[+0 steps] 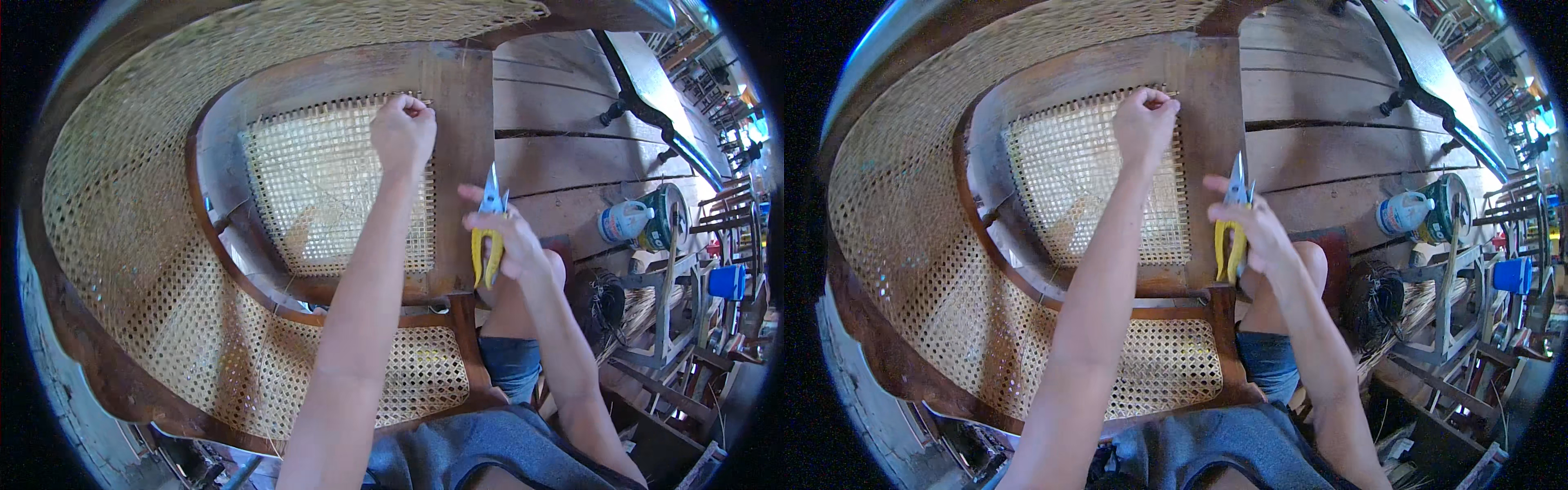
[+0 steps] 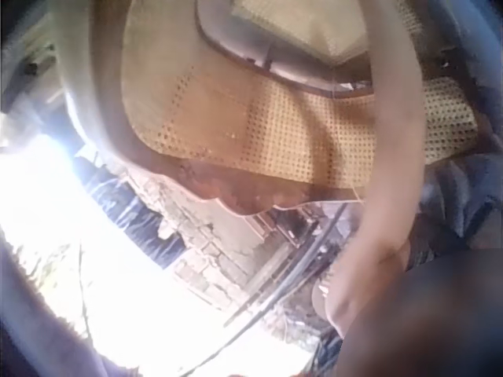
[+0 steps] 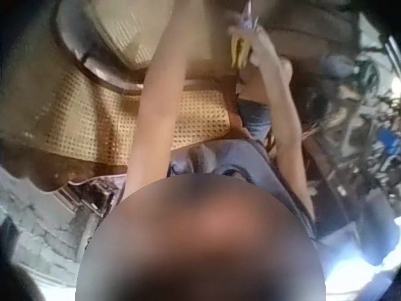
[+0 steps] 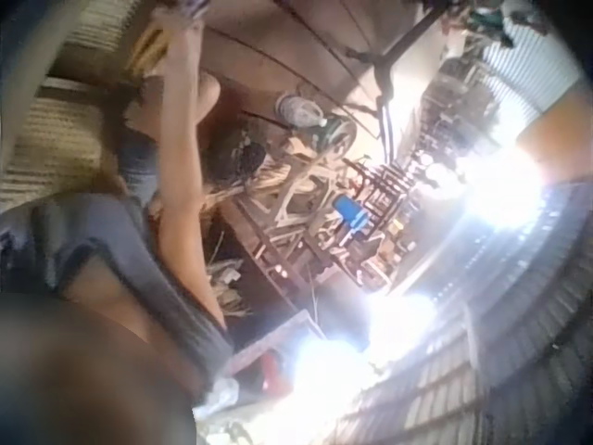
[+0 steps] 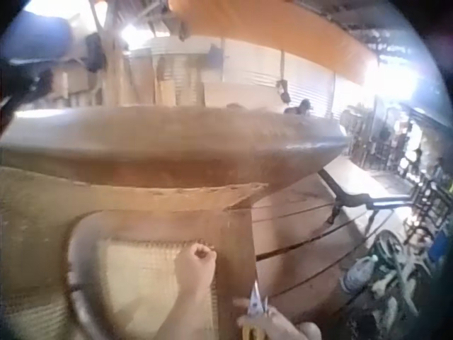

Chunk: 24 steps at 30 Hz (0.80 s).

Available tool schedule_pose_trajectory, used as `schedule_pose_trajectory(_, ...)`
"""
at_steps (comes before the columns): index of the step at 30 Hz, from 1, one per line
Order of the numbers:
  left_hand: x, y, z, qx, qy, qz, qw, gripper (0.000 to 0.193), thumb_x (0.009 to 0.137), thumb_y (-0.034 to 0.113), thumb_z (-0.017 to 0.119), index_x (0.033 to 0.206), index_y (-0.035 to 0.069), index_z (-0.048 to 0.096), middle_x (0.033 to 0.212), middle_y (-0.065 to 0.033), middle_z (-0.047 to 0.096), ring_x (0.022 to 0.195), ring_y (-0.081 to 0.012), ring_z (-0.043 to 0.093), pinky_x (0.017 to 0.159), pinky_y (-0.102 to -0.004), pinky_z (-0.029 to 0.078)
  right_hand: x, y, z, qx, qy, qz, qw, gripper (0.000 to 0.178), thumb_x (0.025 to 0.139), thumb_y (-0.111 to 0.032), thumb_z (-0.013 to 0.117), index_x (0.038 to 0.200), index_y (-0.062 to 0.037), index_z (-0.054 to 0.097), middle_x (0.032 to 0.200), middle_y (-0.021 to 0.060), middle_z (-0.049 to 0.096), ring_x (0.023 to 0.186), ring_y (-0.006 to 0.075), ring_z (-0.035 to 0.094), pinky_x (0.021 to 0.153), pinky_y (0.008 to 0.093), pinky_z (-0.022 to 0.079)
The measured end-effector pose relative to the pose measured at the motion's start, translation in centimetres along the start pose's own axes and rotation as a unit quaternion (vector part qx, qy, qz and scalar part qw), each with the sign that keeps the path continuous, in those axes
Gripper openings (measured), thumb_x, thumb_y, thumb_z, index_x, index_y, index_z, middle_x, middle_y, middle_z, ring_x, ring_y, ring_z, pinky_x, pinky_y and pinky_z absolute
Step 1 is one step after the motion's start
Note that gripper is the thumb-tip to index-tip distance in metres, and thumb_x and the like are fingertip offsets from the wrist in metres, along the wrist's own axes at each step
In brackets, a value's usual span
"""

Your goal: The person is weaving a new rattan or cane seat into a wooden chair frame.

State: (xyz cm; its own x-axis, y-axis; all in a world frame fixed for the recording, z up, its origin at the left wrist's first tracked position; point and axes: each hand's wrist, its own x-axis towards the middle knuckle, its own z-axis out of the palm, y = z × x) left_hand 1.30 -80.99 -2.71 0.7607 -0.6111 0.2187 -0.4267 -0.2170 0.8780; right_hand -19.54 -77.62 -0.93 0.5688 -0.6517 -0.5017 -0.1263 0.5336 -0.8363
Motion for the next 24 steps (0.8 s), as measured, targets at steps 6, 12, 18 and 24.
schedule_pose_trajectory(6,-6.2,-0.9,-3.2,-0.159,-0.033,0.044,0.986,0.011,0.081,0.014,0.064,0.078,0.004,0.066,0.072,-0.0122,0.067,0.065,-0.0243,0.065,0.063,-0.0335,0.051,-5.0,1.9,2.5,-0.013,-0.061,0.047,0.997,0.046,0.082,-0.014,0.067,0.126,-0.0054,0.057,0.089,0.0054,0.065,0.072,0.0091,0.056,0.062,0.0220,0.044)
schedule_pose_trajectory(12,-14.9,-10.1,-14.8,-0.018,-0.154,-0.174,0.973,0.012,0.084,0.012,0.057,0.082,0.005,0.066,0.079,-0.0166,0.066,0.075,-0.0271,0.066,0.070,-0.0381,0.052,-3.8,5.0,3.9,-0.234,-0.113,0.036,0.965,0.041,0.084,-0.013,0.065,0.124,-0.0059,0.058,0.094,0.0062,0.065,0.084,0.0134,0.059,0.076,0.0266,0.046)
schedule_pose_trajectory(18,-16.0,-23.8,-23.8,0.244,0.114,-0.133,0.954,0.014,0.081,0.009,0.059,0.091,0.002,0.067,0.085,-0.0207,0.068,0.084,-0.0329,0.067,0.074,-0.0403,0.053,1.1,12.2,14.1,-0.425,-0.270,-0.006,0.864,0.045,0.074,-0.010,0.070,0.116,-0.0024,0.059,0.097,0.0069,0.060,0.085,0.0164,0.058,0.080,0.0299,0.048)
schedule_pose_trajectory(24,-17.4,-26.0,-22.6,0.178,-0.001,-0.198,0.964,0.012,0.082,0.010,0.061,0.081,0.001,0.069,0.086,-0.0209,0.068,0.085,-0.0368,0.066,0.075,-0.0421,0.053,5.6,17.2,21.1,-0.661,-0.272,0.022,0.699,0.046,0.075,-0.024,0.061,0.112,0.0036,0.058,0.106,0.0279,0.063,0.101,0.0381,0.063,0.089,0.0426,0.050)
